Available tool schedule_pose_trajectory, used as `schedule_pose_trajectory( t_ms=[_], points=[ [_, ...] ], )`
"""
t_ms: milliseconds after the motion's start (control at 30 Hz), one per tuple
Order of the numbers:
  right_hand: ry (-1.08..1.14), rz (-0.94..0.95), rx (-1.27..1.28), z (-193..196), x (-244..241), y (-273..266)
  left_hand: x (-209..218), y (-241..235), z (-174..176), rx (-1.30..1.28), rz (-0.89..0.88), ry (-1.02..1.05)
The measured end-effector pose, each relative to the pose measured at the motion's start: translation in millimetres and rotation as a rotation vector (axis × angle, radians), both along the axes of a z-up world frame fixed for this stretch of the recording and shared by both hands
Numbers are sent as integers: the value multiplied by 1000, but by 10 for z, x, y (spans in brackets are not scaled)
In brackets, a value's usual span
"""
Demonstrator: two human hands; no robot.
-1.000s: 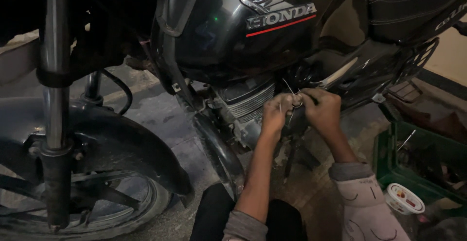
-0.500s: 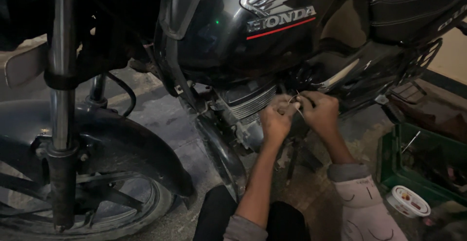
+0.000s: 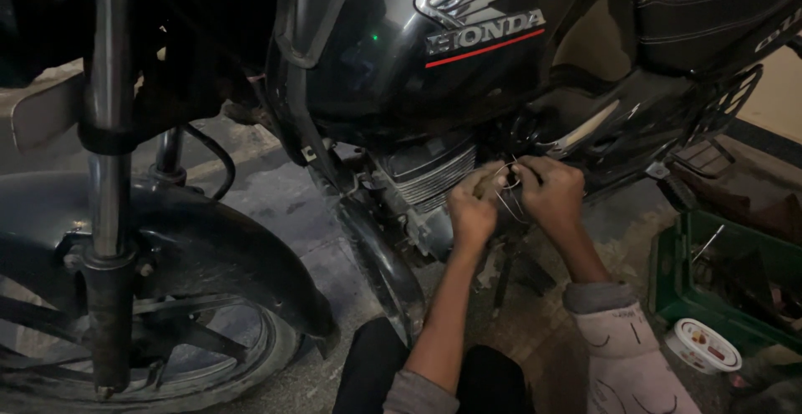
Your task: The person kneels beside a Honda motorcycle and works on a thin wire or cable near the engine, twisting and threading it with both hands around the engine area. They continue manipulating and securing the wire throughout the episode.
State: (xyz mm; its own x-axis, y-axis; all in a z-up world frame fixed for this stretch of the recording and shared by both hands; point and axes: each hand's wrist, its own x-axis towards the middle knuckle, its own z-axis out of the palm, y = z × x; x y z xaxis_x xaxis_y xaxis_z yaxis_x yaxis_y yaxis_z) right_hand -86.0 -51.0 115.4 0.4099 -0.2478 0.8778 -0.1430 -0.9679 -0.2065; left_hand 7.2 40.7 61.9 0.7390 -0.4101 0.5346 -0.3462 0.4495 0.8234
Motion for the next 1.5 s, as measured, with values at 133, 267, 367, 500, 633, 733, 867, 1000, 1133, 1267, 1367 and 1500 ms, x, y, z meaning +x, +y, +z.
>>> schedule_pose_trajectory(
  t_ms=[133, 267, 367, 500, 633, 733, 867, 1000, 1133, 1267, 1367, 1500],
  points=[
    [13, -13, -5, -18, -22, -34, 53, -177, -166, -279, -347, 265],
    [-2, -10, 15, 6, -14, 8, 78, -255, -214, -309, -422, 298],
    [-10, 27, 28, 29, -20, 88, 100, -395, -333, -352, -407, 289],
    [-63, 67, 14, 1, 7, 63, 89, -502, -358, -390, -215, 159],
    [-33, 9, 32, -38, -7, -43, 82, -549, -421, -442, -247, 175],
    [-32, 18, -83, -120, 12, -148, 55, -530, -347, -575, -313, 151],
    [-45, 54, -29, -46, 40, 12, 19, -472, -229, -574, -136, 176],
    [-84, 35, -32, -154, 60, -97, 50, -606, -324, -626, -152, 315],
    [-22, -1, 123, 14, -28, 95, 43, -568, -285, -499, -140, 386],
    [-34, 163, 211, 27, -50, 52, 76, -515, -207, -465, -168, 402],
    [40, 195, 259, -27, -58, -87, 103, -581, -267, -506, -226, 433],
    [94, 293, 315, -51, -109, -213, 92, -575, -255, -463, -214, 439]
  ],
)
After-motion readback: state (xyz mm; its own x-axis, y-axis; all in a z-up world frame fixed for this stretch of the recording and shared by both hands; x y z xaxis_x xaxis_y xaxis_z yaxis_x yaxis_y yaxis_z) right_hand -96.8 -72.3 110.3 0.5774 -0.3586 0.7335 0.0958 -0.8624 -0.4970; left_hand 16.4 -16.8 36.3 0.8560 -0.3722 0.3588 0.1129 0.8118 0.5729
